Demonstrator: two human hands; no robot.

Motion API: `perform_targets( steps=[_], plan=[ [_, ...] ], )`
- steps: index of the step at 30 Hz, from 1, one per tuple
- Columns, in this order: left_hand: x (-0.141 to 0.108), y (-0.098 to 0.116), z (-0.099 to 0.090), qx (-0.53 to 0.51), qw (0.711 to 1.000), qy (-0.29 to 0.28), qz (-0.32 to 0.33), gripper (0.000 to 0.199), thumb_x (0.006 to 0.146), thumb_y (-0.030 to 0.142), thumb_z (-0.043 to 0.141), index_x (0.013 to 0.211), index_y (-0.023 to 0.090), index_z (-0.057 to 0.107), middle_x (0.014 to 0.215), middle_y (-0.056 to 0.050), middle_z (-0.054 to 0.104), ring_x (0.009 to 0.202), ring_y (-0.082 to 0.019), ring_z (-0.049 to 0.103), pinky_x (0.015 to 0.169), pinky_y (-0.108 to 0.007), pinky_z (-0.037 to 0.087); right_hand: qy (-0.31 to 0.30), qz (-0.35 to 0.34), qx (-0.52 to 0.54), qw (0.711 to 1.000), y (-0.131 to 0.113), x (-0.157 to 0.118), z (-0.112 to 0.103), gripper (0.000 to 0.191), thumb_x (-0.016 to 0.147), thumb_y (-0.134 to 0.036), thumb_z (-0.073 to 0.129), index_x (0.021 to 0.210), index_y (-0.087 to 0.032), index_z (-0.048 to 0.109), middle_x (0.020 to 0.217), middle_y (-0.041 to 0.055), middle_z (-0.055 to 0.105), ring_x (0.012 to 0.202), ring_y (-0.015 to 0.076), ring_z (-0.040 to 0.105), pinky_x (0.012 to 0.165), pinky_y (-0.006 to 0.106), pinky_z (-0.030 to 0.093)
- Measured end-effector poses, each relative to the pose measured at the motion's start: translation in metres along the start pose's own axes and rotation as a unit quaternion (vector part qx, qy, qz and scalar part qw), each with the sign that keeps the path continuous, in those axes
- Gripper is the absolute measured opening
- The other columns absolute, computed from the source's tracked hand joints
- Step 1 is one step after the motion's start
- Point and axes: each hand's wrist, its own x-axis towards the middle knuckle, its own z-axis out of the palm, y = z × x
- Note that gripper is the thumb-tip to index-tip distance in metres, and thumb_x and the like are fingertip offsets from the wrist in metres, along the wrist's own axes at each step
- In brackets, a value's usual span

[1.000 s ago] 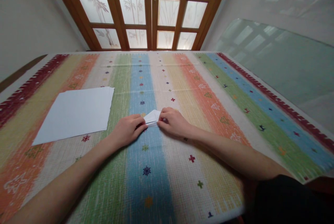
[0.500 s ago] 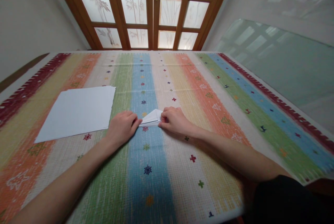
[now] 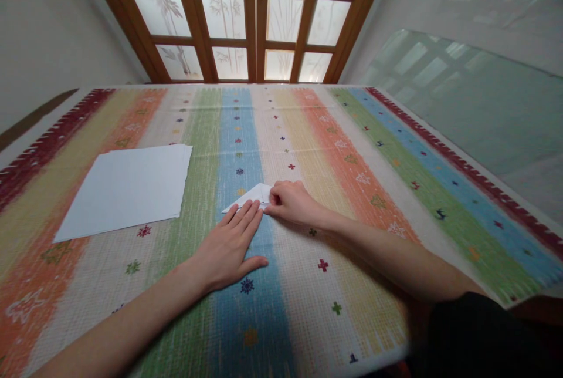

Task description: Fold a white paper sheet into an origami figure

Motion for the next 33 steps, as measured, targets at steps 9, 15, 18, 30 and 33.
perform_targets(
  steps=[9, 15, 18, 30, 33],
  plan=[
    [0.003, -0.003, -0.01, -0.062, 0.996, -0.069, -0.014, 0.096, 0.085, 0.077, 0.036, 0.154, 0.011, 0.022, 0.159, -0.016, 0.025, 0.148, -0.03, 0.02, 0.119, -0.047, 0.016, 0.069, -0.062, 0.155, 0.984, 0.021, -0.017, 0.005, 0.003, 0.083, -0.017, 0.065, 0.083, -0.016, 0.068, 0.079, 0.003, 0.067, 0.072, 0.0132, 0.059, 0.071, 0.026, 0.042],
    [0.003, -0.006, -0.008, -0.074, 0.995, -0.06, -0.013, 0.096, 0.084, 0.077, 0.04, 0.153, 0.012, 0.023, 0.158, -0.015, 0.029, 0.147, -0.031, 0.023, 0.118, -0.046, 0.016, 0.091, -0.104, 0.125, 0.982, 0.025, -0.022, 0.009, 0.011, 0.084, -0.012, 0.063, 0.074, -0.014, 0.067, 0.077, 0.0037, 0.064, 0.074, 0.0138, 0.057, 0.074, 0.028, 0.042],
    [0.005, -0.005, -0.005, -0.086, 0.995, -0.044, -0.035, 0.104, 0.079, 0.08, 0.045, 0.153, 0.011, 0.023, 0.155, -0.018, 0.034, 0.143, -0.032, 0.031, 0.117, -0.045, 0.02, 0.098, -0.11, 0.108, 0.983, 0.024, -0.022, 0.012, 0.009, 0.082, -0.01, 0.063, 0.075, -0.015, 0.066, 0.079, 0.0033, 0.063, 0.076, 0.0146, 0.056, 0.077, 0.029, 0.041],
    [0.013, 0.005, -0.005, -0.098, 0.992, -0.011, -0.081, 0.093, 0.08, 0.077, 0.049, 0.151, 0.018, 0.031, 0.151, -0.016, 0.042, 0.138, -0.035, 0.037, 0.112, -0.05, 0.026, 0.099, -0.151, 0.079, 0.98, 0.029, -0.029, 0.01, 0.012, 0.084, -0.014, 0.062, 0.074, -0.017, 0.068, 0.093, 0.0061, 0.068, 0.087, 0.0176, 0.058, 0.087, 0.035, 0.042],
    [0.012, 0.004, -0.004, -0.092, 0.992, -0.019, -0.08, 0.093, 0.081, 0.076, 0.048, 0.151, 0.017, 0.031, 0.153, -0.015, 0.039, 0.14, -0.035, 0.034, 0.112, -0.05, 0.025, 0.093, -0.157, 0.088, 0.979, 0.031, -0.032, 0.008, 0.011, 0.086, -0.016, 0.06, 0.081, -0.017, 0.07, 0.097, 0.0076, 0.069, 0.09, 0.0179, 0.059, 0.087, 0.034, 0.044]
  ],
)
